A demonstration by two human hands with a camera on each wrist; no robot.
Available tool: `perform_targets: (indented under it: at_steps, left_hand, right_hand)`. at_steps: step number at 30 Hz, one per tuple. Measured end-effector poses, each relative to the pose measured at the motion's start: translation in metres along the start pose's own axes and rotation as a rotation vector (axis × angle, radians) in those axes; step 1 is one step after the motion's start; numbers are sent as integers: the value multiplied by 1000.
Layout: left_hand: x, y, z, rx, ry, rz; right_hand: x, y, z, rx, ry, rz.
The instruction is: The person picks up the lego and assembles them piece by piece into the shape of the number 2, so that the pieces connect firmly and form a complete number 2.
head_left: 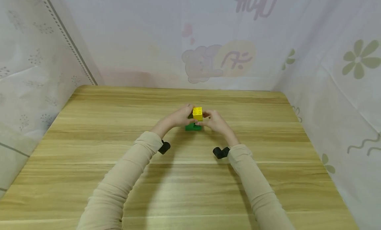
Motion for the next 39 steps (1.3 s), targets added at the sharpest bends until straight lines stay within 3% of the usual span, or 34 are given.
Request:
perform_targets:
  at_steps: [6,13,28,39]
  left_hand:
    - [0,-1,0,-2,-26,-1]
    - [1,-1,1,2,5,5]
    - [-1,4,-6,-6,87,21]
    - [-1,0,2,6,-52,-8]
  right_hand:
    - [-4,-1,-3,3,33,-1]
    - [-9,-3,-11,27,70,-32]
    - [-6,-4,-13,72,11,-55]
    - [-6,-2,-10,2,32,-35]
Point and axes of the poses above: each hand's wrist, its own y-axis towards the middle knuckle, its own x-axis out of the back of the hand, z = x × y, the point moved 1 cm from there along y, towards the middle knuckle, and after that the axes turned 9 degrees about -y, right-handed, at the moved point
